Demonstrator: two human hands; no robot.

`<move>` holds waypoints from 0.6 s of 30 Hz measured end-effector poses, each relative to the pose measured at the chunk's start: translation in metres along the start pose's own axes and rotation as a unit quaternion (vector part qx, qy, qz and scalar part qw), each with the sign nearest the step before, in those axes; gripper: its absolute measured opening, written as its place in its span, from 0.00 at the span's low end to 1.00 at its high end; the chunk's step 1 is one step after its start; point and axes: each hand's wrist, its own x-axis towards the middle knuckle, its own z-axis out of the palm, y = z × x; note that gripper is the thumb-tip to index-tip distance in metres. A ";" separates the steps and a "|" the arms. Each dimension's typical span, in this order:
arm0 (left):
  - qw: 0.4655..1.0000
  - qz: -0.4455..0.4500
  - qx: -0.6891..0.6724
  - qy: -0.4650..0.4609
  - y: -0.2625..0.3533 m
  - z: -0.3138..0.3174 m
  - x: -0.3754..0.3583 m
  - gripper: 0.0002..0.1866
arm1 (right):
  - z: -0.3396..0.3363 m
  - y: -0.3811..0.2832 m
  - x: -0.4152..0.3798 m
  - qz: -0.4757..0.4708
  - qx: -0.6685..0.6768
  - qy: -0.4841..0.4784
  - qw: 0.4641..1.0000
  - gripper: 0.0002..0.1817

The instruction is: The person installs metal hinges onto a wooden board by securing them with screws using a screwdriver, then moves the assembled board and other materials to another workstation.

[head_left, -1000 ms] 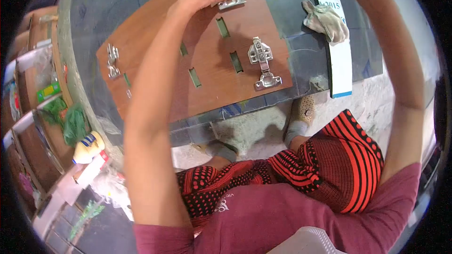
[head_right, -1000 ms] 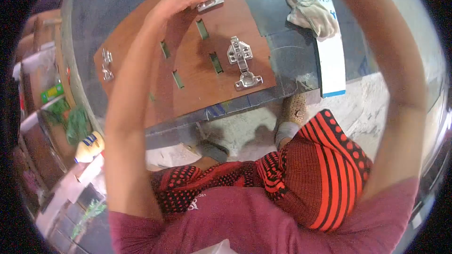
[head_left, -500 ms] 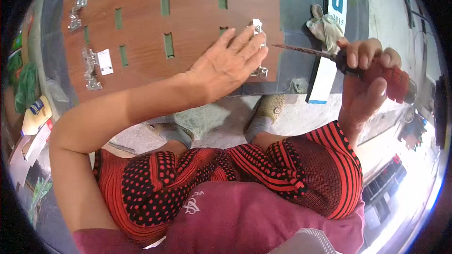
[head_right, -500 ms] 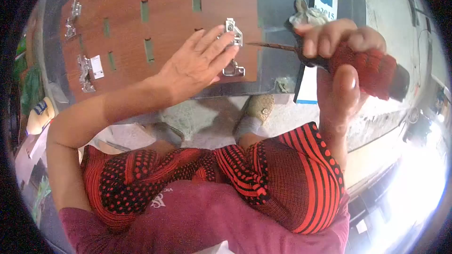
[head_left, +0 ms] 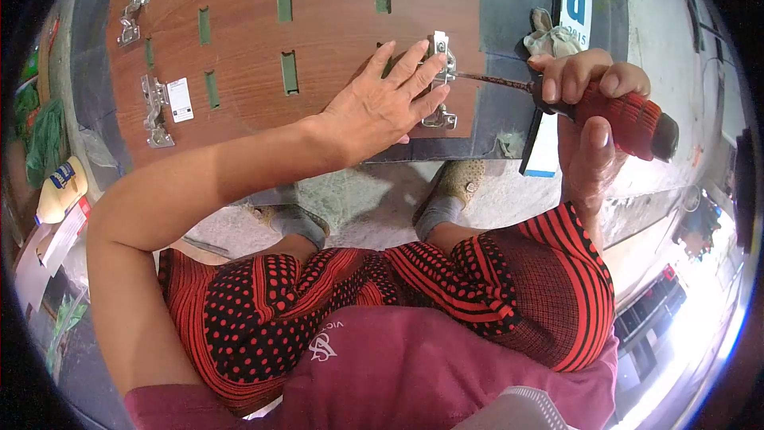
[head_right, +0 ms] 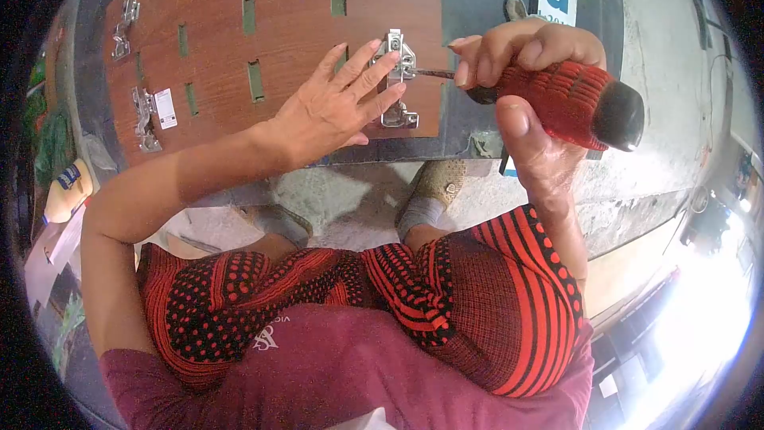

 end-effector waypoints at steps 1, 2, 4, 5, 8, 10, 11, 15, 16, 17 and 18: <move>1.000 0.000 0.000 0.000 0.001 -0.001 0.001 0.40 | 0.000 0.001 0.000 0.002 0.000 0.006 1.000 0.22; 1.000 -0.002 0.022 -0.006 0.002 -0.002 0.002 0.39 | -0.001 0.002 0.001 0.001 0.001 0.006 1.000 0.22; 0.999 -0.004 0.043 -0.013 0.003 -0.004 0.004 0.38 | -0.005 0.007 0.003 0.004 0.008 -0.025 1.000 0.23; 0.998 -0.002 0.055 -0.013 0.003 -0.004 0.005 0.37 | -0.006 0.007 0.003 0.004 0.009 -0.025 1.000 0.23; 0.998 0.000 0.068 -0.010 0.005 -0.004 0.006 0.35 | -0.007 0.009 0.004 -0.004 0.005 -0.020 1.000 0.27; 0.997 0.001 0.071 -0.005 0.005 -0.004 0.007 0.34 | -0.005 0.003 0.007 0.007 0.003 -0.022 1.000 0.33; 0.997 0.004 0.080 -0.002 0.005 -0.005 0.007 0.33 | -0.005 0.000 0.005 0.039 0.041 -0.007 0.998 0.37; 0.995 0.016 0.100 0.009 0.006 -0.005 0.009 0.31 | -0.017 -0.007 0.002 0.034 -0.100 0.001 0.994 0.40; 0.995 0.016 0.101 0.008 0.006 -0.005 0.009 0.31 | -0.020 -0.007 0.003 0.034 -0.100 0.001 0.994 0.40; 0.994 0.017 0.105 0.013 0.006 -0.005 0.009 0.31 | -0.027 -0.006 0.005 0.005 -0.104 -0.010 0.995 0.40; 0.994 0.019 0.110 0.017 0.006 -0.005 0.009 0.30 | -0.030 -0.006 0.007 -0.025 -0.107 -0.022 0.994 0.39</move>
